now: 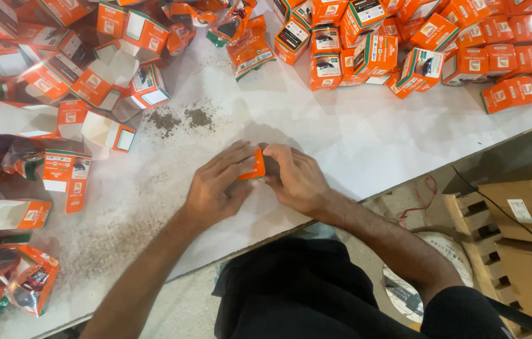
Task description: The person picks up plastic-wrapped products and small orange boxes from a large pile on the table, opens a box, places a wrapped product inside, folds the flaps closed, and sets the packed box back onto the pile, repeating this cycle throughout the episode.
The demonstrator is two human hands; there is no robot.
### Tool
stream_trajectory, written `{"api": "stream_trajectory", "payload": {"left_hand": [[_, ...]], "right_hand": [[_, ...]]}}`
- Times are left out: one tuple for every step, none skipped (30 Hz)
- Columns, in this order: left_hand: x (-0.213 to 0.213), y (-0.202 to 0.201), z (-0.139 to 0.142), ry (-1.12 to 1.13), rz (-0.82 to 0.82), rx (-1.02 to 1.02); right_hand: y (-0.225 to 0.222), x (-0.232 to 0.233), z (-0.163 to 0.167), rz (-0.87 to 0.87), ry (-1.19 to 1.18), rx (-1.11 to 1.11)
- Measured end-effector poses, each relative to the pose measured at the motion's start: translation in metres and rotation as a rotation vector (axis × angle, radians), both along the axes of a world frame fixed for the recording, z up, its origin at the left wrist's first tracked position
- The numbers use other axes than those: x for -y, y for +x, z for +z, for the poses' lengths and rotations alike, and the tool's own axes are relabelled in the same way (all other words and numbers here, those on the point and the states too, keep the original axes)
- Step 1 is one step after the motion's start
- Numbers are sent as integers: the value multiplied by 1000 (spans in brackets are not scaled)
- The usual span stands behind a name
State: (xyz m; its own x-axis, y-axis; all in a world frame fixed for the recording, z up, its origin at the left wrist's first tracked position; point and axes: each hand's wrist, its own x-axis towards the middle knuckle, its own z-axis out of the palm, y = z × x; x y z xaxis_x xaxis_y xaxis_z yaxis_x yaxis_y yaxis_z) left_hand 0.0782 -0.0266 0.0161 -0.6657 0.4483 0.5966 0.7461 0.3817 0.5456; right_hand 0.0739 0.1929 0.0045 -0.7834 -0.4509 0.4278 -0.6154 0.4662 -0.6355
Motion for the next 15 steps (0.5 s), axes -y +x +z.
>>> {"api": "stream_trajectory", "payload": {"left_hand": [[1,1,2,-9,8,16],[1,2,3,-19,19,32],[0,2,4,-29,33,48],[-1,2,4,24,36,71],[-3,1,3,76,42,92],[-5,1,3,127,44,113],[-5,0,2,119,51,106],[-6,0,2,111,55,99],[-6,1,2,102,57,92],[-5,1,2,37,54,42],[-4,3,2,-28,52,-6],[-3,4,3,-91,50,-55],[-1,6,3,-124,37,-79],[1,7,3,-157,24,-108],[3,8,4,-191,14,-139]], "right_hand": [[0,0,-1,-3,2,1],[0,0,-1,-3,4,1],[0,0,-1,-1,2,4],[0,0,0,5,1,6],[0,0,2,14,-1,5],[-1,1,4,23,0,2],[-1,1,6,28,2,2],[-1,1,8,31,4,3],[-1,1,10,39,-2,-26],[-1,1,11,49,-10,-55],[-1,1,11,60,-18,-84],[0,1,11,63,1,-80],[0,1,9,67,20,-74],[0,1,8,71,38,-73],[0,1,6,76,50,-74]]}}
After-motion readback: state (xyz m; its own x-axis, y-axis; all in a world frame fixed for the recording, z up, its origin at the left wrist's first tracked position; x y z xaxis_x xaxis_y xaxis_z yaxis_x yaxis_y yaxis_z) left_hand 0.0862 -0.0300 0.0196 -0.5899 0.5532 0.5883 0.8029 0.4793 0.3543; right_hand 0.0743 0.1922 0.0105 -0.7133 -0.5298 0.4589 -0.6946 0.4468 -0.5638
